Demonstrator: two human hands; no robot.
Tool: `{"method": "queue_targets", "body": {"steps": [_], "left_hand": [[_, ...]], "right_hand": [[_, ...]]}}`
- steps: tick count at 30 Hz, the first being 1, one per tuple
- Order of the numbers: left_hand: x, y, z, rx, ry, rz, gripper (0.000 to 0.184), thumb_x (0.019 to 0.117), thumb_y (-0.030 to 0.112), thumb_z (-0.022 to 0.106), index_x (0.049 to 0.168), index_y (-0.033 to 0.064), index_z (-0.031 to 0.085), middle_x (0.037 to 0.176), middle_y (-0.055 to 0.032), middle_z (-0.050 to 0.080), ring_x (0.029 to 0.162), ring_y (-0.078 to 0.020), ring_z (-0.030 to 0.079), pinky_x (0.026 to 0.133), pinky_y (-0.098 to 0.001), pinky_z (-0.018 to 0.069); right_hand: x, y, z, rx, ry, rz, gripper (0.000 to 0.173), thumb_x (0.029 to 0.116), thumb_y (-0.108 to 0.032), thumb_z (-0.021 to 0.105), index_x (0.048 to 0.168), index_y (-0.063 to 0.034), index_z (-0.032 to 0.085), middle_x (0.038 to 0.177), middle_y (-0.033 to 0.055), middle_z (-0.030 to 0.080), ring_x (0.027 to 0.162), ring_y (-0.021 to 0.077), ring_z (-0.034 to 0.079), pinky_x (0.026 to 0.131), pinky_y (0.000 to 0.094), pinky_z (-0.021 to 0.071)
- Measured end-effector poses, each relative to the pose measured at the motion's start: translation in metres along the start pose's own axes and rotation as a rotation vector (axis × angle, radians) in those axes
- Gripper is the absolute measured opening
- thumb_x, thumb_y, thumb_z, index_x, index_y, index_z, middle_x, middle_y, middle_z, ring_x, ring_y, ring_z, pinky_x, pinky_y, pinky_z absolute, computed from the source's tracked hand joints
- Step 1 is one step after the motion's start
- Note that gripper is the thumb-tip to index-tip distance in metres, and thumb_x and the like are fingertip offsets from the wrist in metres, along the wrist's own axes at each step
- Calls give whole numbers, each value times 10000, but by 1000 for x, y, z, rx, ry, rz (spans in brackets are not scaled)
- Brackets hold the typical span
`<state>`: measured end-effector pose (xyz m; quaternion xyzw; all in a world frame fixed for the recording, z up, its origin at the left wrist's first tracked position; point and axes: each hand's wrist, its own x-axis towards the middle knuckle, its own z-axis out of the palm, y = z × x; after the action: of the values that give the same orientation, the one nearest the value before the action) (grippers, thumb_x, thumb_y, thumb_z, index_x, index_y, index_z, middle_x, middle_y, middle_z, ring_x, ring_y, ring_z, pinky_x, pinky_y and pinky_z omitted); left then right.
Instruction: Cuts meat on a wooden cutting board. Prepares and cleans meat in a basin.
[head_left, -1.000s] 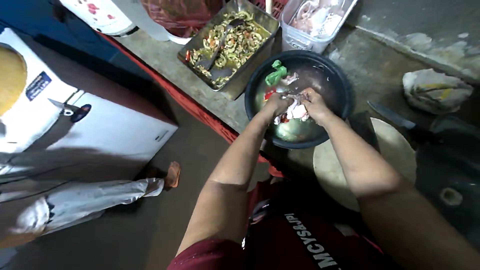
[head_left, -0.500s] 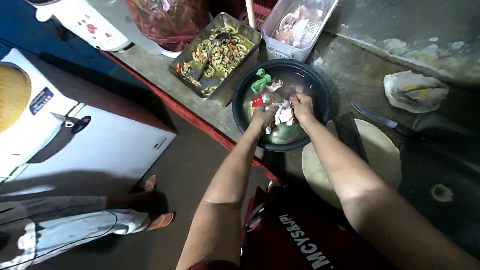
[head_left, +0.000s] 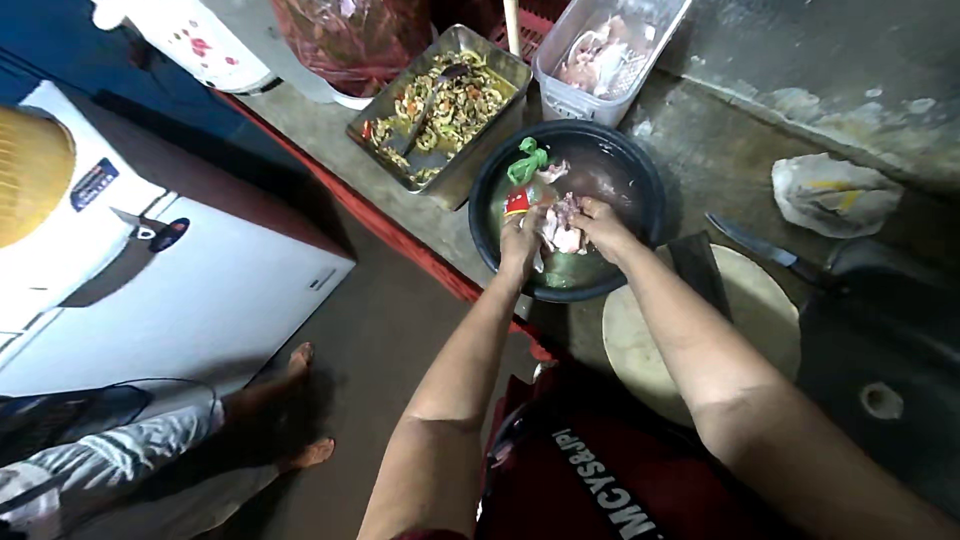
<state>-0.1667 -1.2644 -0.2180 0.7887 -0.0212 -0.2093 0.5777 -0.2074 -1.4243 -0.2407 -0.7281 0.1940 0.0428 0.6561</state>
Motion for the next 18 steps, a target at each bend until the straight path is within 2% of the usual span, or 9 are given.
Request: {"method": "queue_targets", "body": {"steps": [1,3,5,8,10,13,14,15,18], "left_hand": [[1,0,0,2,6,1,443,1110,352,426,1202,-26,639,965,-165,666,780,-207,634,753,-410,556],[1,-1,-1,19,-2,22,412,1112,305,421,1197,-24,653,984,-168,669,808,-209,636,770,-412,551],[1,-2,-3,35,-35,46,386,1105,273,430,1174,-24,667,998,-166,671,833,-207,640,785,-414,550],[0,0,-4,5,-46,13,364,1100,263,453,1191,-19,665,1015,-160,672,839,-193,635,786,-398,549],[0,-1,-2,-36,-17,-19,370,1102,266,453,1215,-23,655,1020,-171,671,835,-197,636,779,-396,551],[2,-2,-2,-66,14,-44,389,1105,294,443,1178,-28,649,929,-148,656,738,-183,616,698,-378,548],[2,-3,-1,-65,8,-41,372,1098,288,465,1159,-28,651,904,-137,653,711,-175,612,670,-366,549],[1,-3,1,-47,-9,-33,340,1078,271,510,1160,-28,652,915,-140,661,723,-179,624,680,-371,557],[1,1,8,51,-17,-17,359,989,245,665,1221,-28,661,1074,-206,702,953,-275,692,884,-476,568]], "right_hand": [[-2,-1,-2,36,-27,-3,411,1026,-20,518,1434,21,502,1343,217,600,1164,259,620,993,439,515],[-2,0,-2,3,-32,-20,399,1019,-15,515,1413,47,515,1339,243,597,1188,286,614,1024,461,500],[0,3,0,-102,-6,-41,318,1051,-112,534,1299,82,580,1222,255,639,1121,310,634,1011,486,494],[5,2,4,-150,53,-15,372,1078,-246,525,1217,80,638,1164,258,663,1098,331,644,1005,521,486],[4,0,6,-79,54,-10,402,1073,-260,541,1281,76,611,1220,256,651,1136,325,635,1022,515,484],[4,4,5,29,-98,-32,449,1045,-113,533,1464,11,428,1371,216,573,1221,257,599,1043,438,499],[5,5,5,-18,-89,-28,447,1060,-148,517,1471,3,429,1376,218,573,1228,268,598,1046,453,498],[5,4,5,-111,-45,-19,437,1081,-202,497,1457,17,463,1365,241,584,1229,311,600,1050,495,486],[5,-4,4,-402,116,-55,430,1095,-280,479,1336,54,601,1304,289,629,1241,417,600,1092,592,432]]}}
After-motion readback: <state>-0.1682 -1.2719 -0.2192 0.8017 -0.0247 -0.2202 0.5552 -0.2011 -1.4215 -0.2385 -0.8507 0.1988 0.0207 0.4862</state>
